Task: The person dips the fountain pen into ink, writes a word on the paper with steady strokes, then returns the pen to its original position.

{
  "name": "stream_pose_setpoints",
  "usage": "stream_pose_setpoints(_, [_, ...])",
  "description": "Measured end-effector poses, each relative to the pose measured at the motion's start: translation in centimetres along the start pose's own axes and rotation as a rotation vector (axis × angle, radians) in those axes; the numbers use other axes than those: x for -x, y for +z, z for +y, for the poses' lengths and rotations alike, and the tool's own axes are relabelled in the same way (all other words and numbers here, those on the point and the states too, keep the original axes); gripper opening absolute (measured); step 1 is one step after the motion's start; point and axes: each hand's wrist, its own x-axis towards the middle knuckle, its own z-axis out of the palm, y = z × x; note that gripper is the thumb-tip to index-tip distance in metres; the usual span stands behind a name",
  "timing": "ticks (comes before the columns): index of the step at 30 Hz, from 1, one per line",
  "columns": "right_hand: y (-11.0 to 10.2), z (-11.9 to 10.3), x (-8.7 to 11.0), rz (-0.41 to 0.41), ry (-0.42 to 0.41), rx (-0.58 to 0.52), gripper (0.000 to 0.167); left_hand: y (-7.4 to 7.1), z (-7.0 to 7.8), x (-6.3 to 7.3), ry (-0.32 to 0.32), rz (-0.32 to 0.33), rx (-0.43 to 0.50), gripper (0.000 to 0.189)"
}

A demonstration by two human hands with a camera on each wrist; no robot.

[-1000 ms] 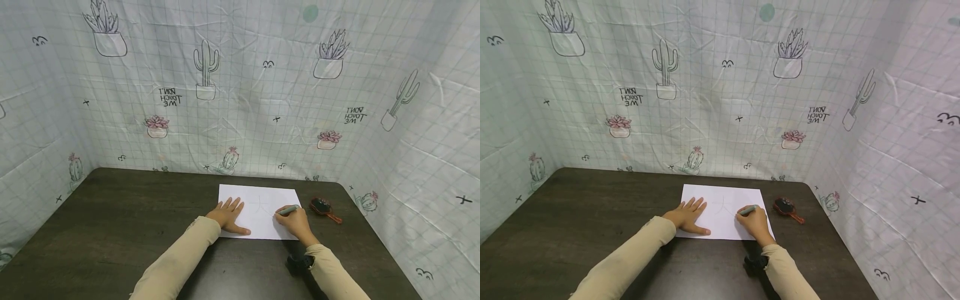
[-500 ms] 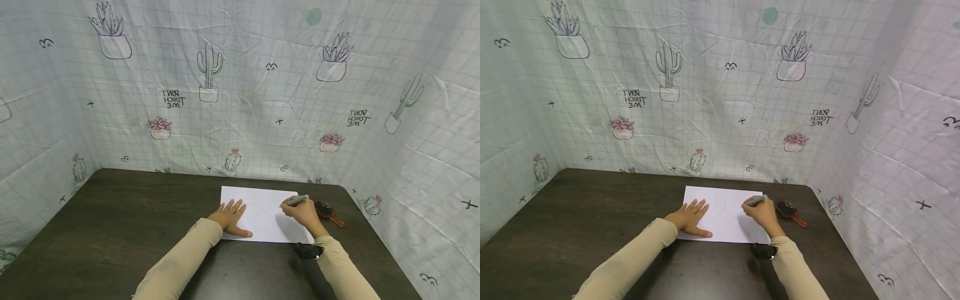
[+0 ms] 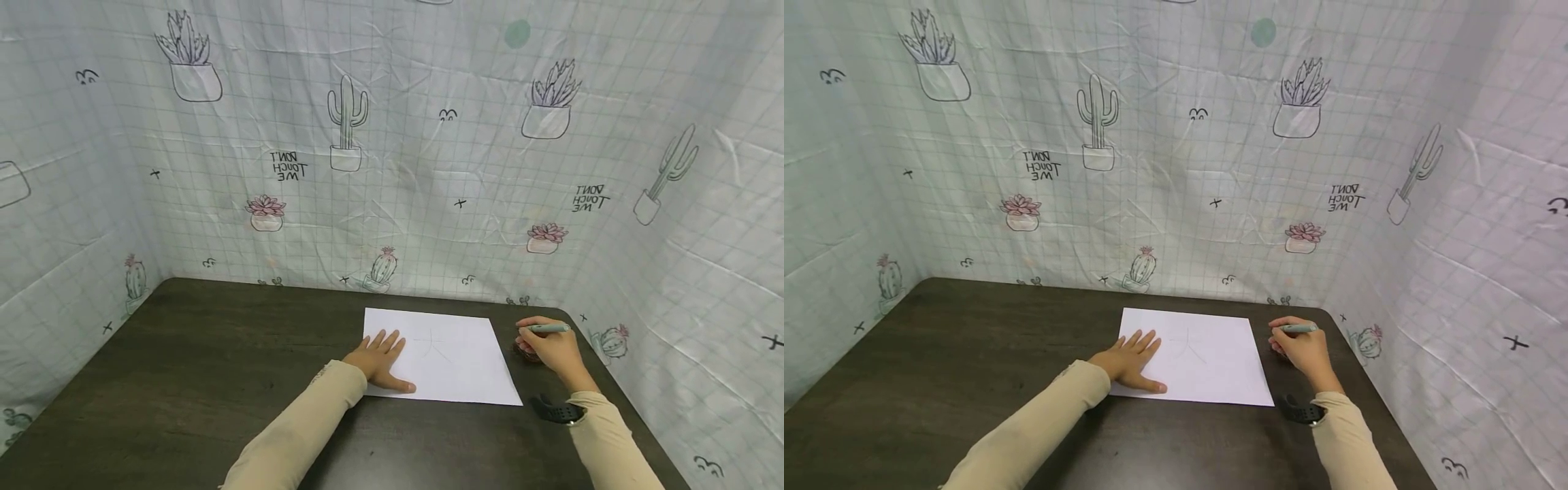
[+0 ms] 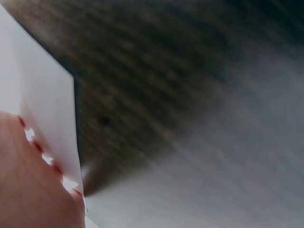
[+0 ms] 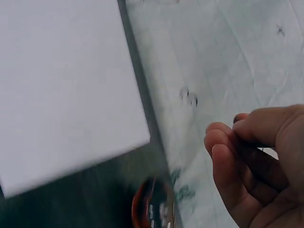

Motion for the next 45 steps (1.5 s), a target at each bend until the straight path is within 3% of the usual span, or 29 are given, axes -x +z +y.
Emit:
stream_pose_setpoints(5, [-1.2,2.3,1.1,0.067,0.012,0.024,0.028,-0.4,0.4,0.5,-0.011,-0.005,-0.004,0.111])
stream_pose_setpoints(10, [-1.7,4.2,1.9,0.114,-0.030,0.037,0.040,-0.9,0.6,0.9,-0.011,-0.016,0.000,0.110])
stream_pose_setpoints(15, [-2.0,5.1,2.6,0.092,-0.035,-0.125,0.045,-0.7,0.5,0.7,-0.002,-0.011,-0.005,0.110])
stream_pose_setpoints(21, [-1.9,5.4,2.7,0.104,0.032,-0.164,0.049,-0.7,0.4,0.8,-0.003,-0.009,0.005,0.110])
stream_pose_setpoints(30, [-1.1,5.6,2.7,0.130,0.148,-0.387,0.045,-1.5,0.9,1.6,-0.003,-0.020,-0.002,0.109])
stream_pose_setpoints(35, [-0.5,5.6,2.8,0.142,0.184,-0.738,0.037,-2.0,1.2,1.9,-0.008,-0.017,0.010,0.110])
stream_pose_setpoints(38, [-0.3,5.6,2.9,0.118,0.174,-0.865,0.030,-1.6,1.1,1.6,-0.014,-0.023,0.009,0.110])
stream_pose_setpoints(45, [-0.1,5.9,3.0,0.095,0.193,-0.889,0.024,-1.1,0.7,1.1,-0.014,-0.026,0.000,0.111])
